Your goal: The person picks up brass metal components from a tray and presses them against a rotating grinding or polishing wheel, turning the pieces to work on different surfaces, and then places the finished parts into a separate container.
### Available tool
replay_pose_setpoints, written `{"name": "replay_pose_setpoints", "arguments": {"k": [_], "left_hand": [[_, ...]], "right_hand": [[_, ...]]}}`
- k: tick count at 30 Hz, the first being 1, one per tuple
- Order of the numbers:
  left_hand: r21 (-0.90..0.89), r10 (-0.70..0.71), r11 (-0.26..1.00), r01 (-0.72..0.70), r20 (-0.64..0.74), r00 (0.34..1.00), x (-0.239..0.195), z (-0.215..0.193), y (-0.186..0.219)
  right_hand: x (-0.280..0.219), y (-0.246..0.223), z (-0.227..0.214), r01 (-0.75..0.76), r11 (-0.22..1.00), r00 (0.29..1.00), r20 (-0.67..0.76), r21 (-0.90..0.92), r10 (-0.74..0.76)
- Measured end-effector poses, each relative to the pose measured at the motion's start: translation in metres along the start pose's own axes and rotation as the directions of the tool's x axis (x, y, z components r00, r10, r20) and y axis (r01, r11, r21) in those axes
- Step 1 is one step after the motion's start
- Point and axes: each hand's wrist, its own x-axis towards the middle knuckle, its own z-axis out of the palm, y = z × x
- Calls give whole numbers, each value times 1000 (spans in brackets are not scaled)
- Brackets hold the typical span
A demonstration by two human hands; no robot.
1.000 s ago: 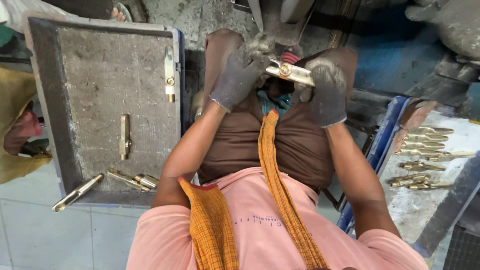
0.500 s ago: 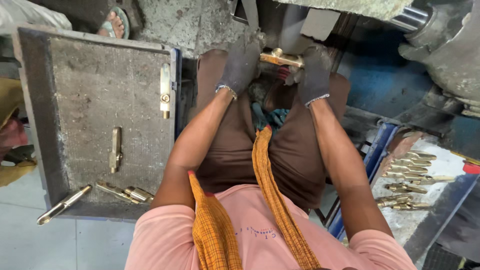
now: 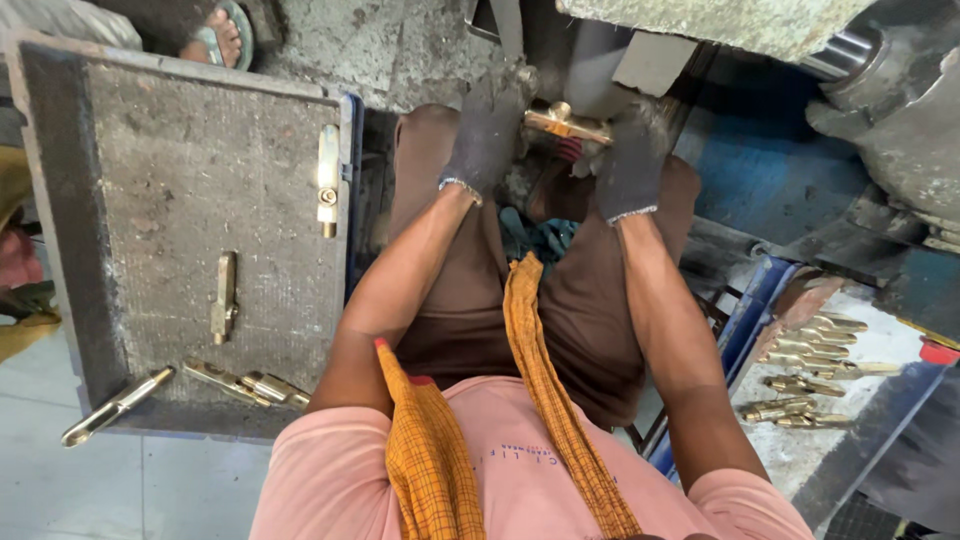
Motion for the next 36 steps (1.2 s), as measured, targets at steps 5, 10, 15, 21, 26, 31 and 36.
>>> {"name": "replay_pose_setpoints", "arguments": {"k": [5,10,15,21,26,31,36], "left_hand": [[-99,-381,906,412,237,894,5,5,-3],[99,-177,981,166,118,977,-1,33,-31],[135,-204,972,191,92,975,-1,60,-56],[-559,-831,109,822,402,384,22,25,-4],[-635,-756,265,726,330,564,-18,-36,67],[-544,-270,733,408,318,909,-71,-91,143],[-463,-265,734,497,479,837,-60,-125,152]], "right_hand": [[28,30,-18,320,743,946,238,-588,-219],[60,78,-31,18,998,990,135,67,-27],[56,43,-22,403,569,912,260,-716,-318],[38,-13,5,-345,926,929,-86,155,361],[-74,-48,-13,-242,768,966,225,592,131],[-158,-22,9,-240,613,967,128,753,221],[-186,-16,-10,-143,842,909,405,520,-96]]}}
